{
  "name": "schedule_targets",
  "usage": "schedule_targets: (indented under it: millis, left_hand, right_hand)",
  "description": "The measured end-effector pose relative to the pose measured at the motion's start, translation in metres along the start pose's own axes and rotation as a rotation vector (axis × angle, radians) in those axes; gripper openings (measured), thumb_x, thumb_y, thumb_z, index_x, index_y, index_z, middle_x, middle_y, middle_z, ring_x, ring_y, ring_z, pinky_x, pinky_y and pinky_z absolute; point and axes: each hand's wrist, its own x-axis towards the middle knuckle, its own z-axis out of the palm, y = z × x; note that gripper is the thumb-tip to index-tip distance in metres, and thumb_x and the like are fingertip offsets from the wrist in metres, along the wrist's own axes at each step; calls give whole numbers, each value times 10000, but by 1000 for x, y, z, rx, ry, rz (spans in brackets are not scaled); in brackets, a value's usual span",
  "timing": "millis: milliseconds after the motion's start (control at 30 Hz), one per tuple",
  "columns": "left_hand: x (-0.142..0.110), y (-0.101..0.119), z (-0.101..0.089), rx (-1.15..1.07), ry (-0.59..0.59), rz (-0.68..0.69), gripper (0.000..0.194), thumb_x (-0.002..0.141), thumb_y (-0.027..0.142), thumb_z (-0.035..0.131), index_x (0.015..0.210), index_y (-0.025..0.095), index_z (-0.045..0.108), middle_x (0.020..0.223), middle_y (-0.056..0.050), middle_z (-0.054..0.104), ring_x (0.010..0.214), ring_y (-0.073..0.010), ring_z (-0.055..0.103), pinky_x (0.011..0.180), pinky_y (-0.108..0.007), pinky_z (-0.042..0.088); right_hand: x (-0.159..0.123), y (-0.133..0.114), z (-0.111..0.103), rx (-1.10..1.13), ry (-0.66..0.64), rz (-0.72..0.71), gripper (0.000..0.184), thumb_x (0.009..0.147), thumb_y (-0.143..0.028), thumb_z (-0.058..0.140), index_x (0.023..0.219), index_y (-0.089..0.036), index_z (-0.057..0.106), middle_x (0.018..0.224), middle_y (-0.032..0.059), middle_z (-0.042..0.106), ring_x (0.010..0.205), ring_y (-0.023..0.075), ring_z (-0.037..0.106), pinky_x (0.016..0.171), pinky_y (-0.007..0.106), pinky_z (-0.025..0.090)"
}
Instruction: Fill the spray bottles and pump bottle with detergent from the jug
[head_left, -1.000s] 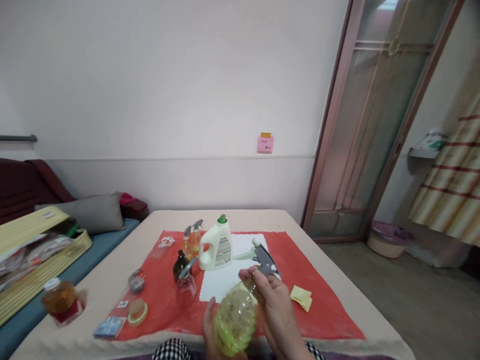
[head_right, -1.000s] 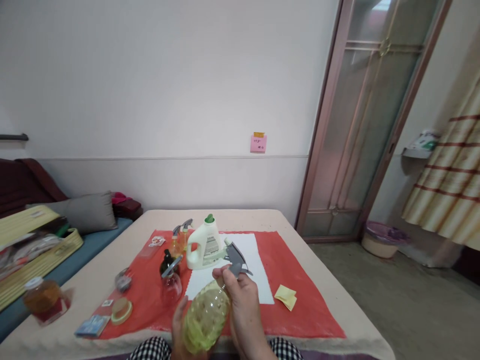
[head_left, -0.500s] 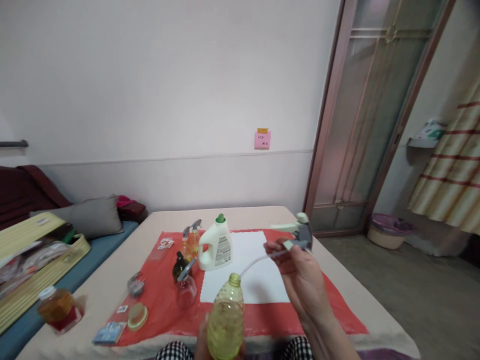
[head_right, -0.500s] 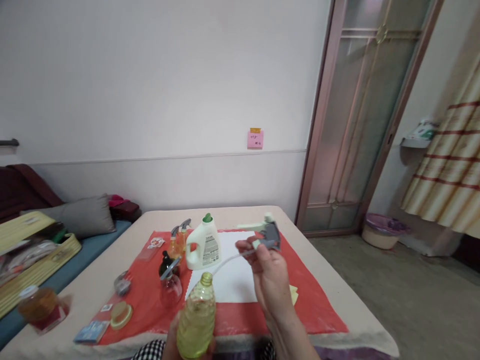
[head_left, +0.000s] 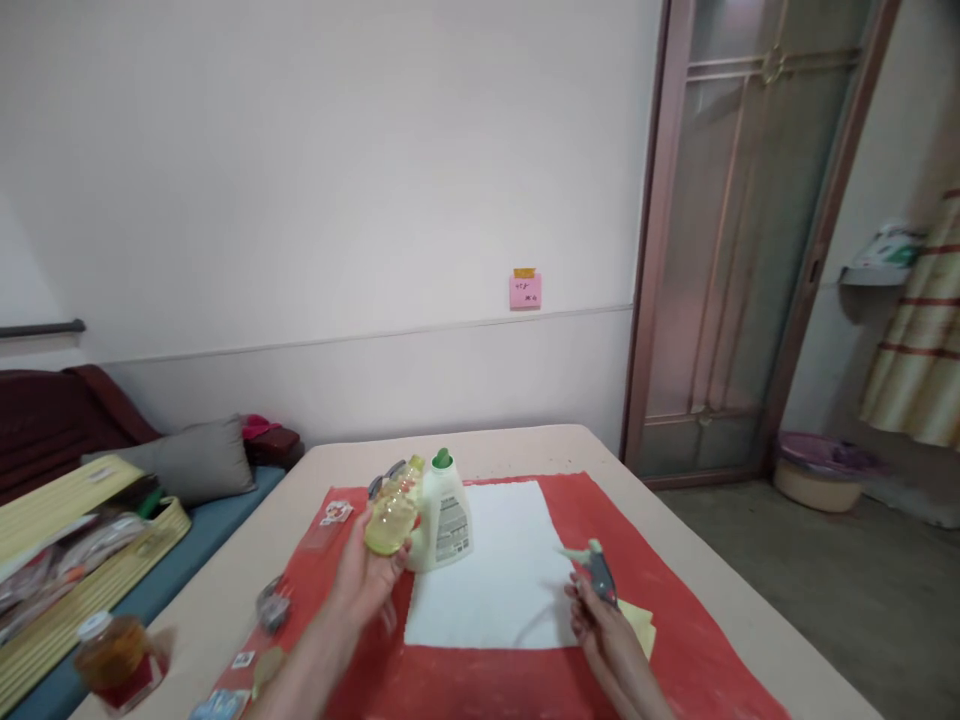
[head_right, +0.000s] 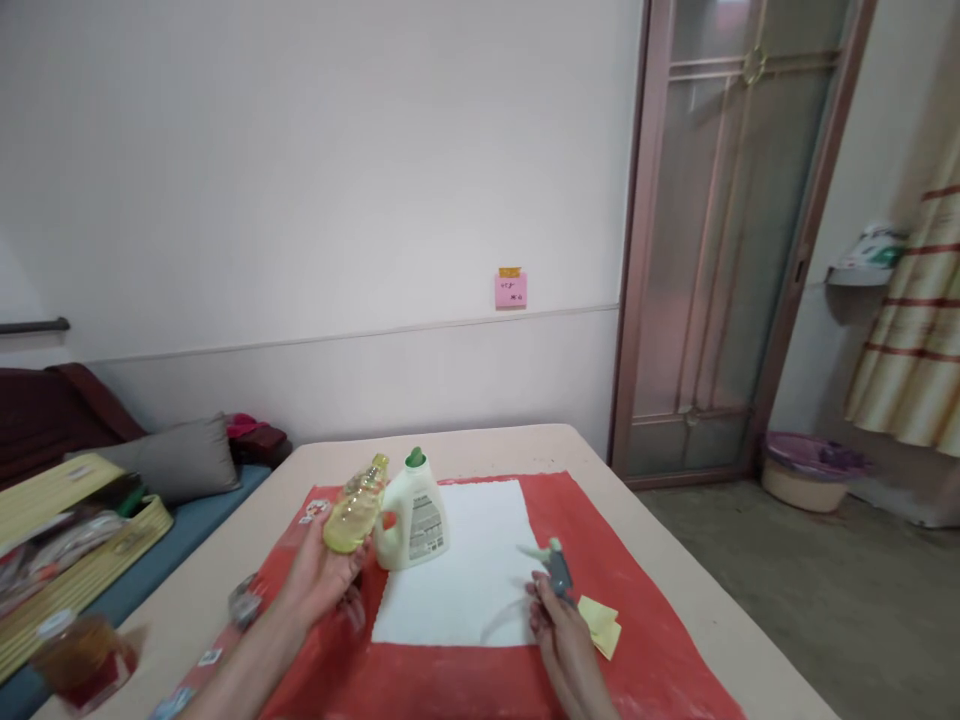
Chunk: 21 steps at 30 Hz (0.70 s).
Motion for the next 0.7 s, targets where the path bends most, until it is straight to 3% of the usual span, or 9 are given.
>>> schedule_targets:
  millis: [133,267,333,433,700]
  left_hand:
    - [40,24,9,77,15,26,334,895,361,573,1160,162,612,765,-55,718,487,-144,630,405,-211,497]
    - [68,35,14,150,58,46,289,869,324,594,1100,153,624,692,-35,706,441,-139,607,386,-213,487]
    - [77,37,15,186,97,38,285,857,323,610,1075,141,627,646,-35,695,425,-138,599,389,-213,494]
    - [87,36,15,237,160,26,295,822,330,654,1047,139,633,595,-32,677,389,-134,571,364,-209,473]
    - [100,35,14,366,228,30,266,808,384,664,969,172,650,624,-32,687,406,-135,564,375,-224,477]
  right_hand:
    - [-4,31,-23,9,-90,146,558,383,-324,1021,842,-171,743,832,66,716,699,146,634,630,219,549]
    - [-3,51,-43,64,-185,266,519,478,-383,1005,891,-207,745,968,62,728,821,169,657,748,271,556]
    - [2,56,-50,92,-213,297,519,519,-409,991,931,-223,737,1013,59,725,810,161,655,749,273,547]
    - [9,60,-56,96,-149,271,560,522,-454,982,965,-238,716,997,46,727,762,140,646,703,242,530]
    - [12,67,-57,31,-89,262,606,513,-517,961,967,-223,687,931,38,727,709,131,630,645,225,498]
